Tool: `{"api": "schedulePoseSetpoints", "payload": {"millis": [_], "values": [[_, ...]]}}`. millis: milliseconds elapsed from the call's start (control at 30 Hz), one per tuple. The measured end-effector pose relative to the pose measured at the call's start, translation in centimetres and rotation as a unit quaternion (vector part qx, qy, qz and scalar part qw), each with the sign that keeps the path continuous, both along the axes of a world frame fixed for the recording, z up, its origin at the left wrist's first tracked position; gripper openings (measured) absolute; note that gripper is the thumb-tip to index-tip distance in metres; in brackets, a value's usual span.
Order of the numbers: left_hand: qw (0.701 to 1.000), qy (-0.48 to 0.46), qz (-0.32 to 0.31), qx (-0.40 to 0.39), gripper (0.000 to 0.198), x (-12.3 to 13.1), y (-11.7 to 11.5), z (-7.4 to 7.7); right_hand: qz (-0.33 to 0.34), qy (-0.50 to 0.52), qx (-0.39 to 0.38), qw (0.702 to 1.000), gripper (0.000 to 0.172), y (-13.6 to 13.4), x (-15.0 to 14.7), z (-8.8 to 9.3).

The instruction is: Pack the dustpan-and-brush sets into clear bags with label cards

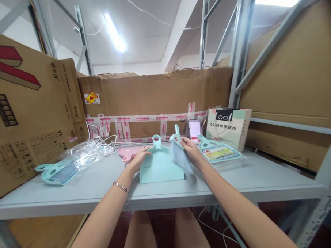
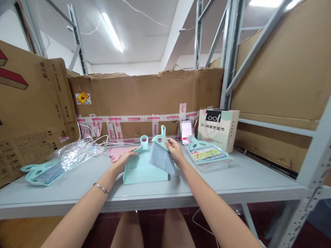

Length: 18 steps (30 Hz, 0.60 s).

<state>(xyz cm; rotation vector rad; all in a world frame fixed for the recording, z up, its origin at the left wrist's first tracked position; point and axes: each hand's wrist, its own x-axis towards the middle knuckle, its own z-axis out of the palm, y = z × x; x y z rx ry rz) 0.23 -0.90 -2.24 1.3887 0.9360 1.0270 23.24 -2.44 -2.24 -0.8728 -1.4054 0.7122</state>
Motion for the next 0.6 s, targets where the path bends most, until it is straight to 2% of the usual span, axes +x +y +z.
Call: {"api": "schedulePoseSetpoints", "payload": {"millis": [167, 300, 367, 500, 600], "values": [[0.999, 0.005, 0.008, 0.052, 0.035, 0.1, 0.2, 0.4, -0.073, -0.181, 0.05, 0.979, 0.026, 0.1, -3.0, 0.8], [0.996, -0.025, 0.013, 0.079, 0.033, 0.1, 0.2, 0.8, -0.099, -0.243, 0.05, 0.964, 0.016, 0.0, -5.0, 2.0], [0.995, -0.032, 0.039, 0.085, 0.032, 0.1, 0.2, 1.0, -0.105, -0.259, 0.078, 0.957, 0.011, 0.1, -6.0, 2.1], [0.988, 0.001, 0.104, 0.111, 0.04, 0.1, 0.2, 1.0, -0.156, -0.236, 0.147, 0.948, 0.009, 0.7, -7.4, 0.7], [0.986, 0.043, 0.069, 0.145, 0.043, 0.1, 0.5, 0.8, -0.206, -0.225, 0.154, 0.94, 0.007, 1.4, -7.4, -0.6]]}}
